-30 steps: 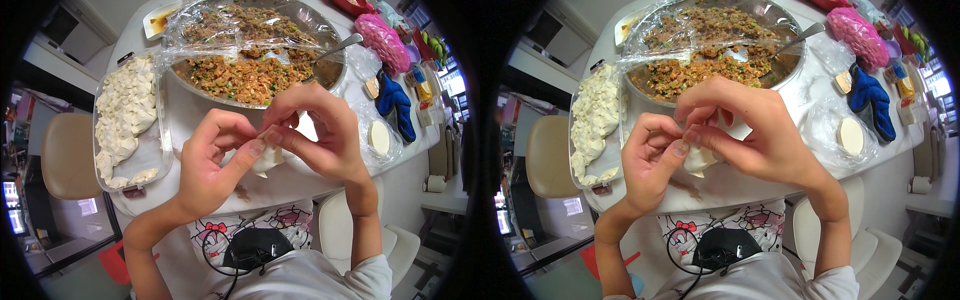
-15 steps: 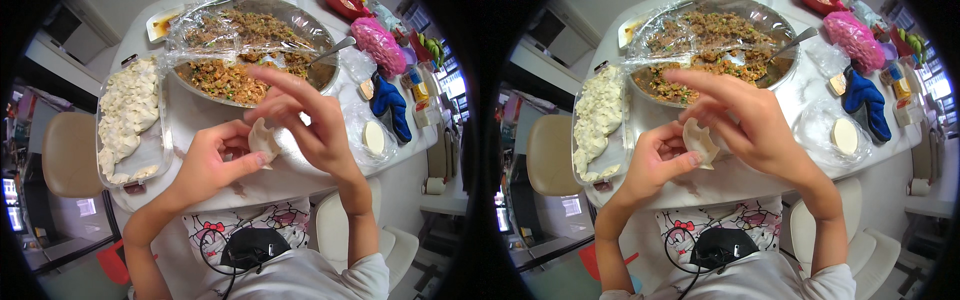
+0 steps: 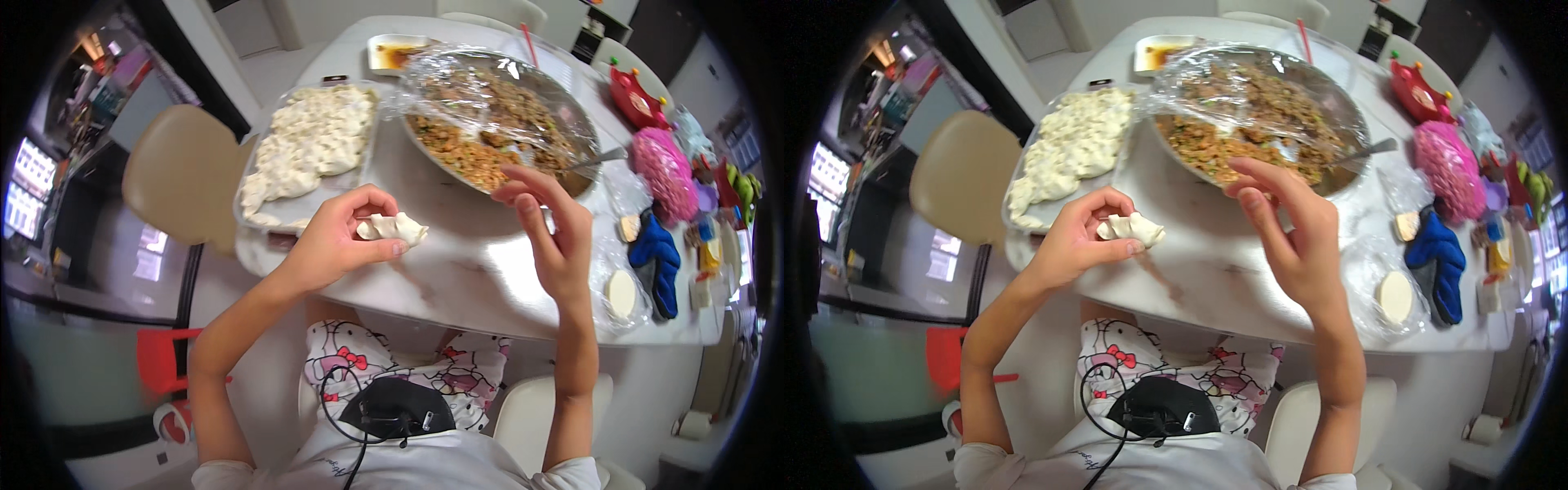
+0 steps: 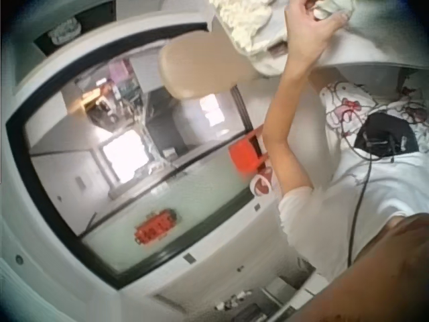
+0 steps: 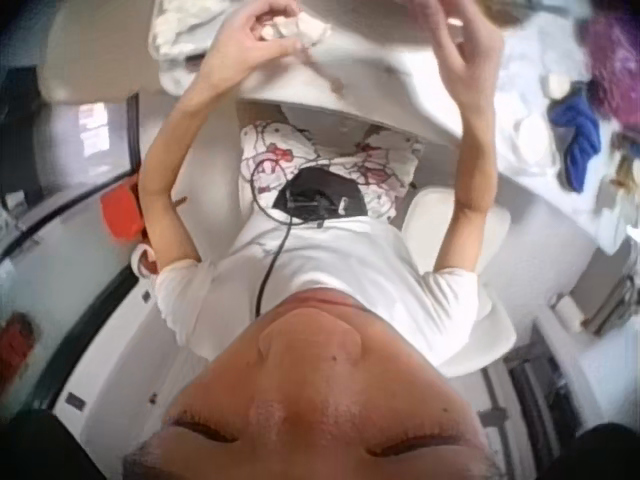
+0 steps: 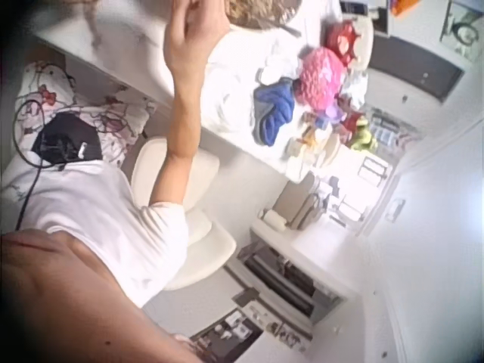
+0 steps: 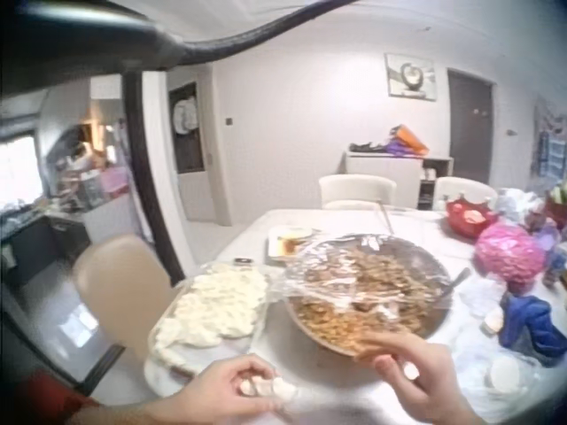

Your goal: The person sits at a table and assembles dumplings by hand. They place a meat and vegetable filling onto round dough wrappers using a spoon, then fold and pleat the edges to seal them. The finished dumplings are placed into a plastic container on the table.

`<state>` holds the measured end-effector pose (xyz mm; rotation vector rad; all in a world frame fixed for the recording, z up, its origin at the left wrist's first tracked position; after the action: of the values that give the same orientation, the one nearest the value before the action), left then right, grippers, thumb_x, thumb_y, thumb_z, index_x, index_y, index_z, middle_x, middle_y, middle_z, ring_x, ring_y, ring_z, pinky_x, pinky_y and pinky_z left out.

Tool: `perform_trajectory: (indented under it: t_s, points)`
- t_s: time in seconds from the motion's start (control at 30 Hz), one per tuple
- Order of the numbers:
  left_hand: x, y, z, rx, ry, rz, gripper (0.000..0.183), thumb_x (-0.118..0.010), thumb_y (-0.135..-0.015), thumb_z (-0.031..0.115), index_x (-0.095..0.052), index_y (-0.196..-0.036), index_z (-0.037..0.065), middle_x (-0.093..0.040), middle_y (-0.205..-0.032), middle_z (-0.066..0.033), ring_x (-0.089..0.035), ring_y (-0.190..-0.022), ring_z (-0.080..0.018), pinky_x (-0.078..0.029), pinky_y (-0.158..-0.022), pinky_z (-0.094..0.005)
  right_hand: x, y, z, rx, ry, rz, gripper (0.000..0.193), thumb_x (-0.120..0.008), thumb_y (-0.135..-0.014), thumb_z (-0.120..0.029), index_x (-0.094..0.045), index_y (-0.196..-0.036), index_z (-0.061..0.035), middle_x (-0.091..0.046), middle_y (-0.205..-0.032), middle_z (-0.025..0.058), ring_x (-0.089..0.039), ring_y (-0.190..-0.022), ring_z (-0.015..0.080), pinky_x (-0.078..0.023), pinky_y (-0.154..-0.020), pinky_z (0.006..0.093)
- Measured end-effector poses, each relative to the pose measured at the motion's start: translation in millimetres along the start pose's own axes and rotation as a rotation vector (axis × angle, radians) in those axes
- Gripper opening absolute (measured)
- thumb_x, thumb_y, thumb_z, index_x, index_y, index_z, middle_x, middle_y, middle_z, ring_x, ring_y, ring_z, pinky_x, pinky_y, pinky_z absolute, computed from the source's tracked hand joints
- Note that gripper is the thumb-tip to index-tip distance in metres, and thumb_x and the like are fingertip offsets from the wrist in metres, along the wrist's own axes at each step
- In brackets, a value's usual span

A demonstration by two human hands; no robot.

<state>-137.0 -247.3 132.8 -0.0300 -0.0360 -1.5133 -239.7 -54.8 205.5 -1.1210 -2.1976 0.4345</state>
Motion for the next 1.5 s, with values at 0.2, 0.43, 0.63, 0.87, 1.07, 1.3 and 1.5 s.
perform_trajectory:
  t_s: [0.2, 0.43, 0.63, 0.87, 1.07, 1.3, 1.5]
  points:
    - [74.8, 32.5, 24.7, -0.137, -0.523, 0.312, 0.039, -0.075, -0.082, 0.006, -0.061, -0.119, 0.001, -0.063, -0.111, -0.0042, -0.056, -0.102, -0.0097, -0.046, -0.088, -0.0248, -15.3, 2.6, -10.1, 0.069, 0.121, -0.086, 0.023, -0.063, -0.094, -0.003, -0.067, -0.116, -0.0035, -0.070, -0.094, 0.0098, -0.068, -0.085, 0.0172, -0.050, -0.069, 0.0276]
    - [147.0, 21.3, 4.7, -0.031, -0.613, 0.467, 0.033, -0.078, -0.081, 0.010, -0.066, -0.110, 0.003, -0.065, -0.095, -0.0007, -0.057, -0.086, -0.0071, -0.047, -0.079, -0.0234, -18.6, 1.7, -16.5, 0.129, 0.160, -0.048, 0.034, -0.063, -0.087, 0.006, -0.065, -0.119, -0.0065, -0.068, -0.089, 0.0083, -0.066, -0.081, 0.0198, -0.051, -0.069, 0.0302]
    - [123.9, -1.1, 10.3, -0.150, -0.709, 0.452, 0.028, -0.080, -0.075, 0.012, -0.067, -0.098, 0.002, -0.070, -0.085, -0.0083, -0.065, -0.081, -0.0156, -0.052, -0.077, -0.0288, -25.5, 3.1, -20.1, 0.180, 0.206, -0.074, 0.034, -0.065, -0.085, 0.007, -0.065, -0.117, -0.0047, -0.066, -0.086, 0.0098, -0.065, -0.081, 0.0242, -0.051, -0.070, 0.0337]
    - [109.8, -26.2, -1.8, -0.085, -0.824, 0.345, 0.028, -0.080, -0.074, 0.013, -0.065, -0.095, 0.002, -0.069, -0.088, -0.0082, -0.066, -0.086, -0.0165, -0.053, -0.079, -0.0287, -25.8, 3.8, -24.3, 0.239, 0.243, -0.081, 0.031, -0.068, -0.083, 0.005, -0.067, -0.112, -0.0058, -0.064, -0.083, 0.0094, -0.062, -0.076, 0.0258, -0.050, -0.067, 0.0353]
    - [102.3, -31.7, 8.7, -0.087, -0.873, 0.334, 0.028, -0.080, -0.076, 0.009, -0.065, -0.098, 0.000, -0.070, -0.087, -0.0103, -0.066, -0.083, -0.0192, -0.052, -0.080, -0.0305, -14.6, 4.1, -23.2, 0.244, 0.334, -0.069, 0.020, -0.067, -0.086, 0.004, -0.068, -0.104, -0.0038, -0.063, -0.079, 0.0081, -0.060, -0.070, 0.0211, -0.049, -0.063, 0.0316]
    - [123.1, -7.9, 46.7, -0.108, -0.935, 0.559, 0.021, -0.068, -0.091, 0.014, -0.067, -0.107, 0.000, -0.070, -0.087, -0.0084, -0.066, -0.079, -0.0145, -0.052, -0.074, -0.0284, 26.1, 7.0, -6.8, 0.056, 0.305, 0.191, 0.006, -0.063, -0.095, -0.008, -0.066, -0.093, -0.0032, -0.066, -0.070, 0.0089, -0.063, -0.059, 0.0190, -0.048, -0.056, 0.0294]
    - [87.3, 52.8, 81.5, -0.452, -0.762, 0.795, 0.013, -0.062, -0.094, 0.008, -0.066, -0.097, -0.004, -0.068, -0.082, -0.0055, -0.060, -0.073, -0.0090, -0.047, -0.066, -0.0237, 85.3, 21.4, -10.1, -0.008, 0.445, 0.432, 0.033, -0.063, -0.098, -0.025, -0.064, -0.073, -0.0030, -0.047, -0.051, 0.0062, -0.047, -0.044, 0.0154, -0.038, -0.046, 0.0295]
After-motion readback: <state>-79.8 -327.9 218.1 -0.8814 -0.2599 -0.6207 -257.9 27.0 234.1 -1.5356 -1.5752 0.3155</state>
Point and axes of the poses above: each hand's wrist, its own y-axis away from the middle knuckle, its own x-axis out of the back of the hand, z = x × y, the point moved 10 cm from there along -y, towards the middle knuckle
